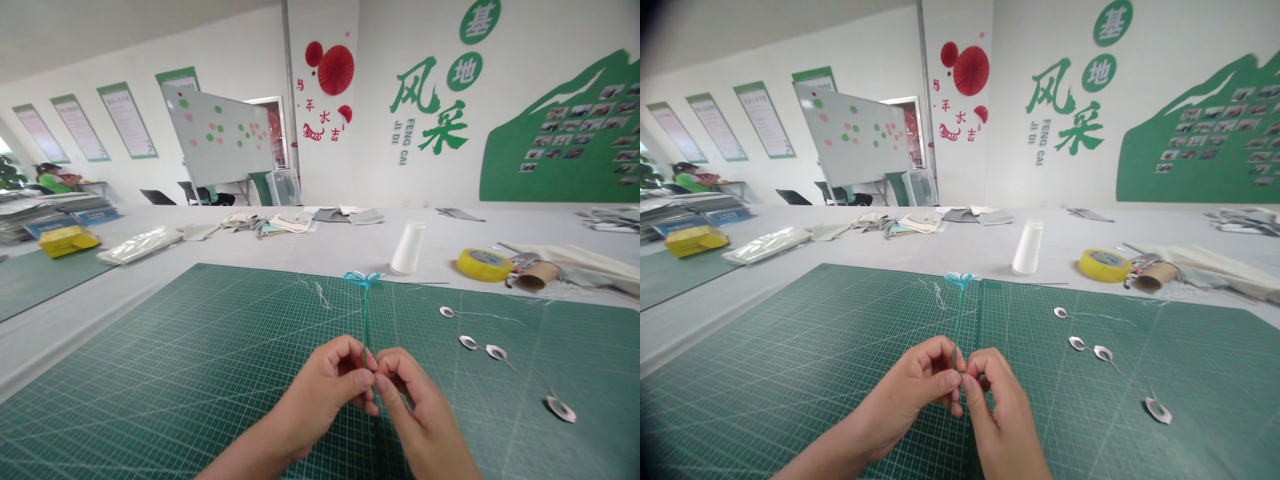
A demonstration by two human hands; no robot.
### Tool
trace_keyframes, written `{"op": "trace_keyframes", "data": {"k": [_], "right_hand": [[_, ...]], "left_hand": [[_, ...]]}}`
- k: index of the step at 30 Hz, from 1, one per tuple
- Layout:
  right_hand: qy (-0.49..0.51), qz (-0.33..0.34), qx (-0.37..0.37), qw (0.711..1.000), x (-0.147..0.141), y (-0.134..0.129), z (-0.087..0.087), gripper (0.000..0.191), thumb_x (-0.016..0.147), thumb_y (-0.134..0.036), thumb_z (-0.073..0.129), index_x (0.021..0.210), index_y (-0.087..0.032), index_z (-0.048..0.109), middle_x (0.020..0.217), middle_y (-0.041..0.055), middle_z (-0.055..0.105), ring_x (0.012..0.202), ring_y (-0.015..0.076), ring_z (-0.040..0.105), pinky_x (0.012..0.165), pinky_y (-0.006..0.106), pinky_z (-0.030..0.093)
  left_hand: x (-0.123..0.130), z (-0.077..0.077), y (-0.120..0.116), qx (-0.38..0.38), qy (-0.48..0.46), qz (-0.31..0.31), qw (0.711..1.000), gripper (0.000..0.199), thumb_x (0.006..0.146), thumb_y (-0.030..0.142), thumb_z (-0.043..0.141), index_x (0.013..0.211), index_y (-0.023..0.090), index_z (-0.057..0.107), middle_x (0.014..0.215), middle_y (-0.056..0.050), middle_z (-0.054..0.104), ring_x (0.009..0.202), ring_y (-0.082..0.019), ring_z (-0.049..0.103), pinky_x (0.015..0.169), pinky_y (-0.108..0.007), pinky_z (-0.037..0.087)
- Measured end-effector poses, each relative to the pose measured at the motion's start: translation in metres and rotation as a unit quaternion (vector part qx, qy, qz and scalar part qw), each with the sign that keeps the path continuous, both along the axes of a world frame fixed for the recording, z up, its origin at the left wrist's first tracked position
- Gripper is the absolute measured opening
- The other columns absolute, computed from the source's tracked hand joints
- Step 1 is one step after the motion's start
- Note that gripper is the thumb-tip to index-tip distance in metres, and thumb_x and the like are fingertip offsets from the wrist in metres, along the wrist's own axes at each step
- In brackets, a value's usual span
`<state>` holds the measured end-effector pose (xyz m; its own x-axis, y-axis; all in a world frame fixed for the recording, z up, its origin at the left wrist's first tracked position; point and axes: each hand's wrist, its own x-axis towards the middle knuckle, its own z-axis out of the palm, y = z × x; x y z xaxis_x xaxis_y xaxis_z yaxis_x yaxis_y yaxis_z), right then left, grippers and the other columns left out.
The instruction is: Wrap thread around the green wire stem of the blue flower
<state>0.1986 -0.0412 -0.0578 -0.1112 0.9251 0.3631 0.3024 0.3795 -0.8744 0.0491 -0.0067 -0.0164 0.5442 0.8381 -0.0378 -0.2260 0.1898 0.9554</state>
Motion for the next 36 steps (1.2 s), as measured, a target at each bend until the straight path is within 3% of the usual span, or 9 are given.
{"op": "trace_keyframes", "data": {"k": [14,28,36], "right_hand": [[-0.038,-0.012,0.050,0.998,-0.005,-0.001,0.002,0.019,0.098,-0.020,0.039,0.081,-0.024,0.046,0.082,-0.0011,0.054,0.074,0.0149,0.055,0.067,0.028,0.045],[-0.115,-0.017,0.040,0.992,-0.001,0.003,-0.008,0.017,0.097,-0.018,0.034,0.083,-0.024,0.042,0.080,0.0004,0.055,0.071,0.0156,0.056,0.064,0.029,0.047],[-0.138,-0.055,0.047,0.988,0.001,0.008,-0.013,0.019,0.097,-0.019,0.035,0.079,-0.025,0.039,0.076,-0.0007,0.053,0.067,0.0157,0.054,0.062,0.028,0.047]], "left_hand": [[-0.003,-0.008,0.006,0.066,0.071,0.028,0.995,0.021,0.074,0.014,0.066,0.069,0.017,0.046,0.065,0.006,0.048,0.056,-0.009,0.051,0.058,-0.025,0.042],[0.000,-0.010,0.004,0.035,0.099,0.012,0.994,0.012,0.070,0.012,0.063,0.071,0.016,0.052,0.068,0.005,0.050,0.051,-0.008,0.050,0.050,-0.022,0.042],[0.001,-0.003,0.004,0.041,0.130,0.037,0.990,0.009,0.071,0.013,0.059,0.069,0.016,0.051,0.062,0.005,0.049,0.050,-0.008,0.047,0.051,-0.022,0.043]]}}
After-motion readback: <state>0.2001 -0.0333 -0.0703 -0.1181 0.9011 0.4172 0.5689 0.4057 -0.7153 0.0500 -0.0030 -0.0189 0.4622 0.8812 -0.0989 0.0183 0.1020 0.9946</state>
